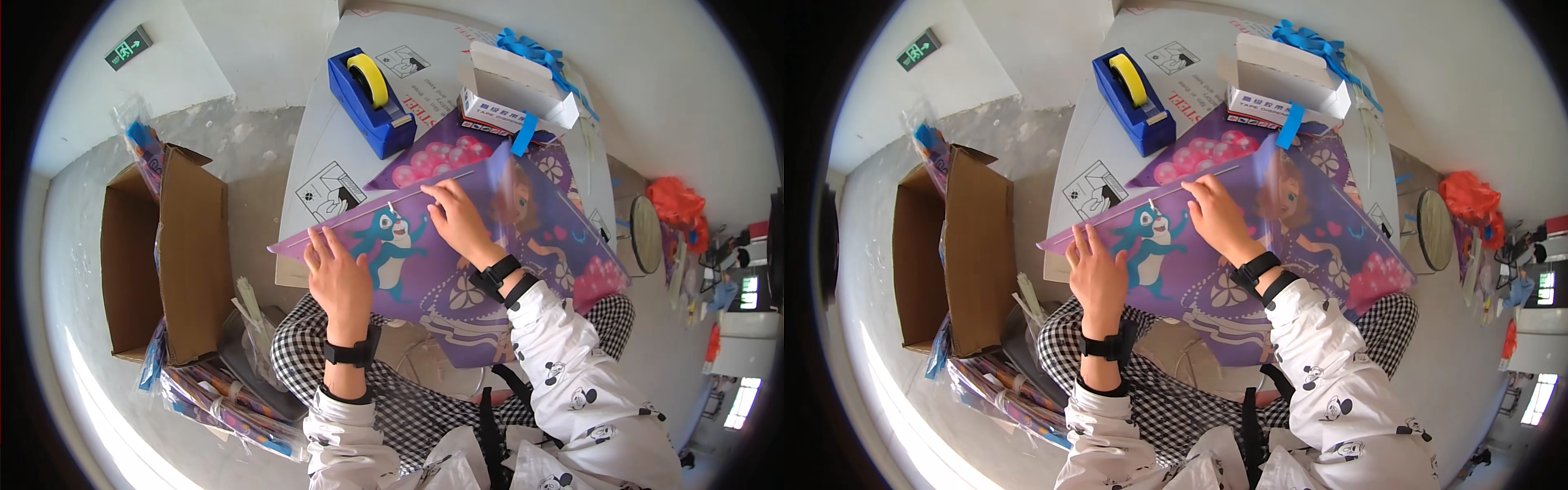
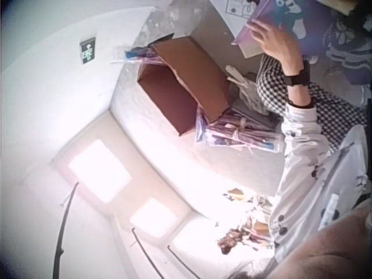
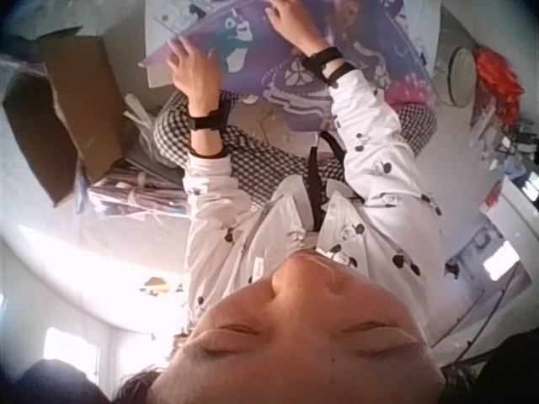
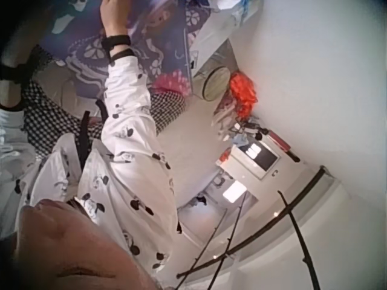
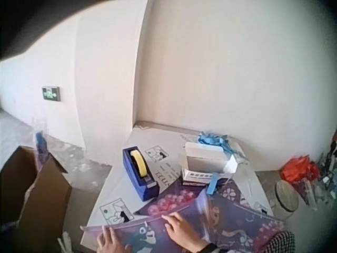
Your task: Assembling a purple character-themed kite by attaching support rods and decorative ribbons using tape.
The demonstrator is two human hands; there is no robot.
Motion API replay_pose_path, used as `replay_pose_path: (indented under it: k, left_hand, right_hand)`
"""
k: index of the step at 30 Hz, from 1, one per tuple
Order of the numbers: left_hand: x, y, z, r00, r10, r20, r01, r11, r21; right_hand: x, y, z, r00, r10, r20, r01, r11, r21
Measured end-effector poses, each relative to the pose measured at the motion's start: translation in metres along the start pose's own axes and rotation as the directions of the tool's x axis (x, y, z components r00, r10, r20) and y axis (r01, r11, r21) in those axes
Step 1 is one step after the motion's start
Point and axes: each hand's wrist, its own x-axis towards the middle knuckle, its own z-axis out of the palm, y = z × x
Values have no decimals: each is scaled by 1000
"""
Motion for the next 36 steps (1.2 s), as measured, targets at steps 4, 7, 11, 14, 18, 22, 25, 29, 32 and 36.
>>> replay_pose_path:
  k: [4, 7, 11, 14, 18, 22, 25, 29, 32, 36]
  left_hand:
    - [0, -3, -3, 1000, -13, -12, 13, 999, 32]
    - [0, 4, -6, 999, -46, -13, 46, 999, 11]
    - [3, 7, -8, 992, 18, -126, -22, 999, -36]
    - [4, 7, -8, 986, 47, -159, -69, 988, -136]
    - [8, 11, -6, 979, 85, -185, -118, 978, -173]
    - [21, 23, -9, 975, 123, -187, -195, 879, -435]
    - [43, 30, -1, 974, 148, -172, -225, 722, -654]
    - [90, 62, -8, 984, 170, -43, -117, 453, -884]
    - [115, 59, -2, 987, 159, 29, -22, 310, -950]
    - [125, 59, 16, 936, 309, 168, 129, 144, -981]
  right_hand:
    - [0, -4, 6, 1000, 14, -3, -14, 999, 40]
    - [1, -10, -5, 998, 57, 13, -57, 998, 21]
    - [8, -26, -14, 998, 30, 50, -32, 999, 40]
    - [18, -46, -16, 996, 21, 86, -27, 997, 67]
    - [34, -68, -24, 996, -28, 90, 19, 995, 95]
    - [57, -74, -30, 994, 48, 96, -67, 978, 197]
    - [85, -52, -23, 959, 260, 116, -284, 838, 467]
    - [125, -9, -21, 966, 156, -207, -95, 957, 276]
    - [149, -15, -16, 923, 383, 17, -374, 889, 265]
    - [166, -10, -20, 859, 420, 294, -505, 791, 345]
